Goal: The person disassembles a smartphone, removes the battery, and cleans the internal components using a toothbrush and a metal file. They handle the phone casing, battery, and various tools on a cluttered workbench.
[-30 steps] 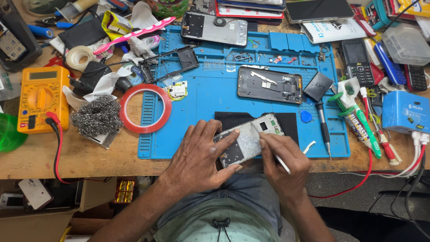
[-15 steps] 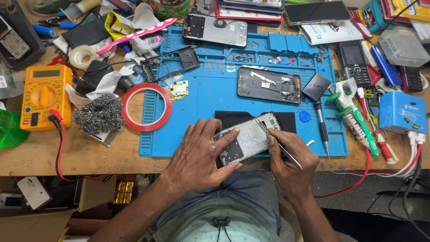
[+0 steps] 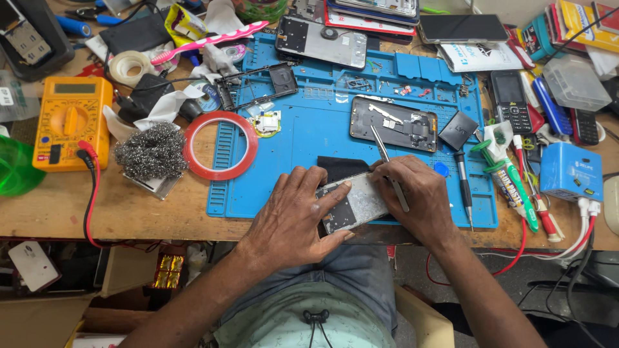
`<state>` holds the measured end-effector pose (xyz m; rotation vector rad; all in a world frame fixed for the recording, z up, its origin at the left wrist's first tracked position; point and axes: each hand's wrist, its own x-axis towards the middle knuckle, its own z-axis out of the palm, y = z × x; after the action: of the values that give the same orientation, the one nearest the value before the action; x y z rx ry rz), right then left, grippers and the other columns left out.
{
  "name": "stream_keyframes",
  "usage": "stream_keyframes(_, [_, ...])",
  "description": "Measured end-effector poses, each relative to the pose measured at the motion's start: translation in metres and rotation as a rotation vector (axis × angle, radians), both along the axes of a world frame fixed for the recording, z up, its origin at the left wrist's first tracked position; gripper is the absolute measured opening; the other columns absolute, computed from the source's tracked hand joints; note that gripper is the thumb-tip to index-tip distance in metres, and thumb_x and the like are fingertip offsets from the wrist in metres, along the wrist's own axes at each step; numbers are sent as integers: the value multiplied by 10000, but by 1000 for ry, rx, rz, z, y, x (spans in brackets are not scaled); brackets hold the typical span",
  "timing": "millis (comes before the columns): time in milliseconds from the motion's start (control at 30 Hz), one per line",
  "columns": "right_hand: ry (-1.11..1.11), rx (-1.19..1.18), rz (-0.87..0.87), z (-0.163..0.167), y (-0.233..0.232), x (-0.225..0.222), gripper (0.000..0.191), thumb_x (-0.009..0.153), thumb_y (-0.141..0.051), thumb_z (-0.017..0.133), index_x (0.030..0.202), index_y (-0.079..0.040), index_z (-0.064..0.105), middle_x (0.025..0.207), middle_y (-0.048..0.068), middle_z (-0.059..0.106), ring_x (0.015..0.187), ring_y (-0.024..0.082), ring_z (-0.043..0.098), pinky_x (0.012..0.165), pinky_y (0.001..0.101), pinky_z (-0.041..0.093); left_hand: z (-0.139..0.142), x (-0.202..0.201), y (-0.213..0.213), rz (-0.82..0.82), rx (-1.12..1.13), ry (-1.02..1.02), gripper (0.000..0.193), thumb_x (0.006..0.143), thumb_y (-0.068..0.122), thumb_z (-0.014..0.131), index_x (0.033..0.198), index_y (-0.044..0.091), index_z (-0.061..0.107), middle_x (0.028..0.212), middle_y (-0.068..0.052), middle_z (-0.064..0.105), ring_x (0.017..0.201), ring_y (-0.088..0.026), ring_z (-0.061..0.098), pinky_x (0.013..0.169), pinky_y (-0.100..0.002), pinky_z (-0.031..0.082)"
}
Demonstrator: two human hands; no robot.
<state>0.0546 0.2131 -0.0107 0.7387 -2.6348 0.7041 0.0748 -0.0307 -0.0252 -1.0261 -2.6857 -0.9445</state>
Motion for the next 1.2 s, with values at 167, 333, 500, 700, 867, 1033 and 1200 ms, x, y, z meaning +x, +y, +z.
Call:
stream_keyframes(167, [88,127,-16,-2,-5,4,117,865,-24,748,938,-78,674,946,73,745,881,260,724,765,397,569,-1,0,-1,-9,12,-17,778,753,487,792,1373,50,618,1162,-183,521,1038,-328,487,856,-464,424])
stream_keyframes(333, [106,172,-16,-8,-4,1,107,884,-16,735,953,-66,671,941,73,730,876,254,722,759,388,570,-1,-1,-1,-12,14,-29,780,753,493,790,1369,47,616,1141,-175,517,1019,-315,484,848,-456,421])
stream_keyframes(500, [-22,-114,-39,-7,6,0,127,912,-12,717,1022,-51,666,1021,98,737,916,208,748,778,331,612,0,0,-2,-10,25,-20,776,751,500,793,1359,48,624,1138,-168,516,1026,-312,482,850,-453,421])
stream_keyframes(700, [-51,-162,-132,-4,3,10,141,912,-4,719,1038,-47,672,1015,106,750,899,210,759,765,357,609,1,0,0,-4,19,-41,785,742,513,807,1354,51,636,1110,-160,517,1012,-312,479,833,-454,418])
stream_keyframes(867, [116,107,-168,-8,-19,20,135,862,-24,741,973,-58,673,945,111,732,904,276,722,770,403,581,2,4,1,-6,28,28,788,740,522,808,1341,40,644,1107,-165,514,1014,-316,481,840,-458,417])
stream_keyframes(1033, [82,157,-231,-5,-31,23,112,877,-7,729,960,-51,667,920,102,723,900,285,712,760,407,565,1,8,4,-4,18,11,792,734,528,810,1321,22,645,1045,-154,497,983,-310,478,809,-463,405])
stream_keyframes(1200, [104,134,-173,-5,-28,15,195,835,-12,743,1006,-25,649,934,126,697,899,312,693,792,425,562,-2,10,4,-3,51,-20,801,740,539,807,1332,25,645,1059,-148,496,989,-304,479,822,-461,411])
